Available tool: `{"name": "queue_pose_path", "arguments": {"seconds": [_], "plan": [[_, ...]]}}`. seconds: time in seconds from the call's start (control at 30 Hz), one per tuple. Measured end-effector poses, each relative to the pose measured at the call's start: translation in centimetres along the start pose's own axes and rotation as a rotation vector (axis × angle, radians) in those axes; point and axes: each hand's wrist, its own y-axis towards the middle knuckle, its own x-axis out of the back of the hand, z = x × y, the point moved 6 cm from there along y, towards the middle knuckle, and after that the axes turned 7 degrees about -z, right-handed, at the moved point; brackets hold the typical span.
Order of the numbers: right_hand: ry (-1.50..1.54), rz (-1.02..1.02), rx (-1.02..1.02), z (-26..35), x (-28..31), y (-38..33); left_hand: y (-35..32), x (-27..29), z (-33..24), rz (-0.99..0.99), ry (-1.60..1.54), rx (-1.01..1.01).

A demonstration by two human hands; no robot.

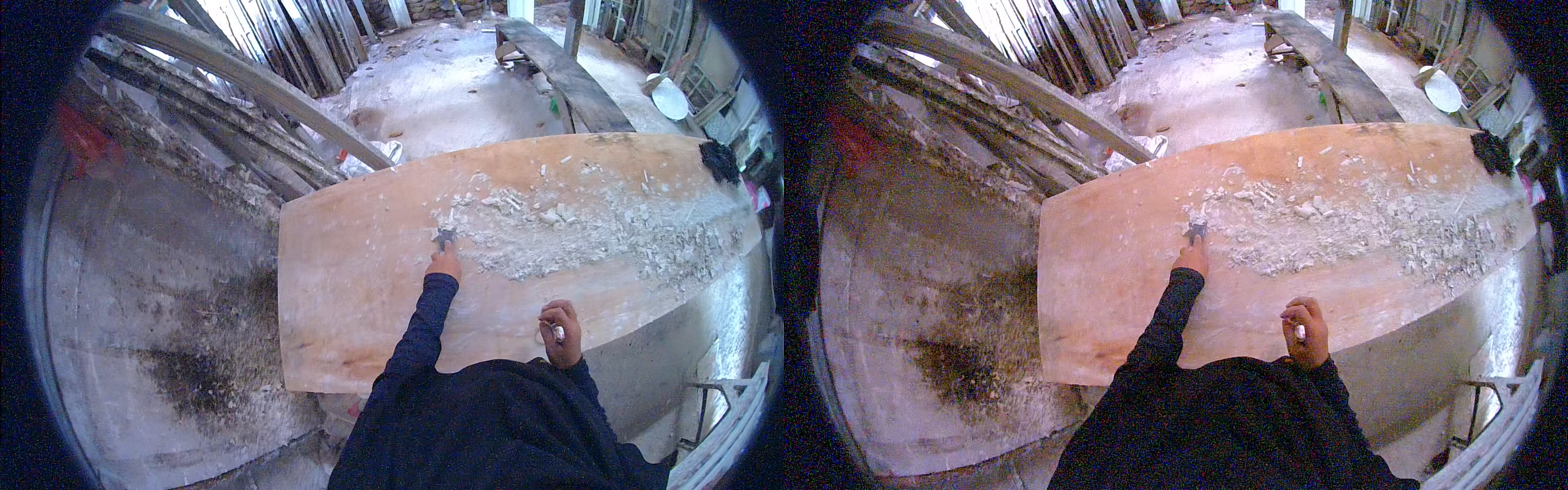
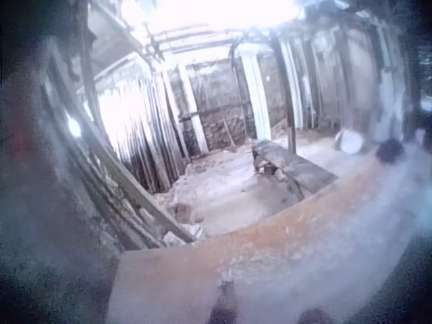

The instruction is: The person scrapes a white powdery residue from a large wooden board using a metal scraper held in the right hand. The person repeatedly scrapes different areas of the board, gathering the residue into a pile.

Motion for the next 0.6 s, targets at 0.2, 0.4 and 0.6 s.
{"name": "queue_pose_path", "arguments": {"seconds": [0.2, 0.4, 0.6], "plan": [[-0.025, -0.011, 0.005, 0.4, 0.5, -0.9, -0.4, 0.2, 0.1, 0.023, -0.043, -0.017], [-0.054, -0.033, -0.063, -1.0, 1.4, -1.6, -7.2, -0.1, 0.7, 0.069, -0.003, -0.043], [-0.069, -0.029, 0.057, 0.0, 0.6, -0.7, 0.7, -0.9, -0.3, -0.049, -0.015, 0.005]]}}
